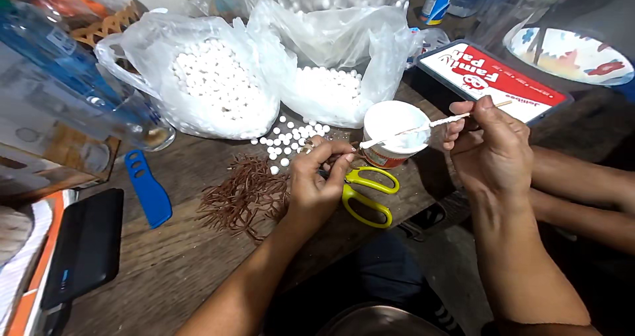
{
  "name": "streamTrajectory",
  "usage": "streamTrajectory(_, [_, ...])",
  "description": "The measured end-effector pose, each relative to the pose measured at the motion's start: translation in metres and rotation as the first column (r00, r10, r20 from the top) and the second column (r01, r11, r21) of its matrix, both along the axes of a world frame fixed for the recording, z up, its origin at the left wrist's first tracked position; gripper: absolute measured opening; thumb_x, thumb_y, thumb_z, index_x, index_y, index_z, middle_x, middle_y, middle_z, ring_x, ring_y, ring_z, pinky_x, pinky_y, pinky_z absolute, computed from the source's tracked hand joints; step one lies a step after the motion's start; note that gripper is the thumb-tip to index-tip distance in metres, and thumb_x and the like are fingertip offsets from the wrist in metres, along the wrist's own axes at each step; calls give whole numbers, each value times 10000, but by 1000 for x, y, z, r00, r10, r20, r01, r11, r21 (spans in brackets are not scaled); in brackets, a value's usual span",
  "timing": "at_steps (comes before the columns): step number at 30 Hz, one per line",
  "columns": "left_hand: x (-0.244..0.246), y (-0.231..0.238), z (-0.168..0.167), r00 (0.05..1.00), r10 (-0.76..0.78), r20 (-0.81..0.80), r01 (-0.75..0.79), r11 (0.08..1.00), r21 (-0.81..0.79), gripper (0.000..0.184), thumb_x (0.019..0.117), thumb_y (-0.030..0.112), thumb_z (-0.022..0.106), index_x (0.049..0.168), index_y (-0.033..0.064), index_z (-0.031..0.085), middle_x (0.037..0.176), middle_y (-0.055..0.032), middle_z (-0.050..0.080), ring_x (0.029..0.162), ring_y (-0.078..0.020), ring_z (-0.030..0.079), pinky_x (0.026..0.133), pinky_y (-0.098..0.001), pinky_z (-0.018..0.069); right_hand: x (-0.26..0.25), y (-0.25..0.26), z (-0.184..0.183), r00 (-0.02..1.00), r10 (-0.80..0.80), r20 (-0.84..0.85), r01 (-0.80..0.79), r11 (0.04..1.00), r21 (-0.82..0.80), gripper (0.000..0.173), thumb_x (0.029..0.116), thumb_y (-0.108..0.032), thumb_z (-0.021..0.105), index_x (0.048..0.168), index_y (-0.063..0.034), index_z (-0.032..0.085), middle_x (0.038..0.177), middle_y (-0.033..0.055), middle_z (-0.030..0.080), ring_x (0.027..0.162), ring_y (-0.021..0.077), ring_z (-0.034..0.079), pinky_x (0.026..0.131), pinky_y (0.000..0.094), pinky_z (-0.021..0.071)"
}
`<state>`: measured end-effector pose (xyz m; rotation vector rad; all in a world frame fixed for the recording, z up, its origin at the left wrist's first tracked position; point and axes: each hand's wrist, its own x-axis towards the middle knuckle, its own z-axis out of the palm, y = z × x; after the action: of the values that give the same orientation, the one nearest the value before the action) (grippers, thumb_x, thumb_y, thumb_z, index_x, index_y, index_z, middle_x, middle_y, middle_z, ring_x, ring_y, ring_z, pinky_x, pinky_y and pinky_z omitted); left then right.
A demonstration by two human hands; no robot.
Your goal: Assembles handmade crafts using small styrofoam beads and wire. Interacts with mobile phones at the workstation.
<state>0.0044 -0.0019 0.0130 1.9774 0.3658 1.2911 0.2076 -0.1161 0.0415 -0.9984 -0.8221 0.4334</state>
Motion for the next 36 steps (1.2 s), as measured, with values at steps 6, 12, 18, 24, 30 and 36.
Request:
streamTrajectory(6, [0, 0, 0, 1000, -6, 7, 6, 1000, -3, 93, 904, -31, 624, 946, -34, 707, 826, 10, 650, 735, 38, 568, 664, -100, 475, 2, 3, -3, 1000, -6, -14, 6, 1000, -3, 429, 1107, -138, 336, 949, -93, 732, 718, -77, 684, 599, 4, 629, 584, 155, 547])
streamTrajectory(12, [0, 1, 0, 1000, 29, 4, -29, 1000, 4, 101, 905, -20, 624, 950, -40, 712, 827, -4, 637, 728, 35, 564, 662, -100, 474, 1, 1, -3, 996, 42, -76, -40, 999, 21, 426, 1109, -151, 344, 943, -100, 733, 725, -69, 690, 608, 5, 638, 588, 149, 552])
streamTrajectory(18, [0, 1, 1, 999, 36, 36, -35, 999, -34, 94, 906, -29, 631, 960, -39, 708, 843, 0, 619, 720, 39, 568, 653, -94, 487, 3, -2, -3, 985, 68, -156, -62, 997, 44, 452, 1115, -163, 318, 934, -110, 729, 725, -69, 691, 615, 1, 640, 599, 146, 552])
streamTrajectory(24, [0, 1, 2, 997, 35, 69, -33, 999, -26, 96, 898, -40, 636, 964, -45, 706, 845, -2, 626, 731, 36, 573, 661, -95, 488, -2, -2, -7, 988, 63, -142, -61, 998, 21, 445, 1110, -159, 336, 924, -107, 736, 734, -63, 697, 614, 5, 640, 591, 146, 549])
streamTrajectory(30, [0, 0, 2, 997, 31, 68, -29, 999, -29, 86, 897, -33, 633, 947, -37, 703, 825, 12, 618, 701, 40, 553, 643, -99, 480, -3, 1, -10, 995, 23, -98, -22, 1000, 14, 429, 1107, -153, 346, 938, -103, 737, 733, -66, 693, 613, 8, 633, 589, 152, 543])
streamTrajectory(36, [1, 0, 2, 997, 37, 67, -35, 999, -29, 93, 896, -30, 636, 955, -44, 707, 832, 4, 620, 708, 36, 559, 641, -99, 479, -3, 1, -10, 995, 3, -98, -3, 1000, -2, 434, 1109, -151, 343, 929, -100, 734, 724, -70, 688, 608, 3, 629, 582, 150, 540])
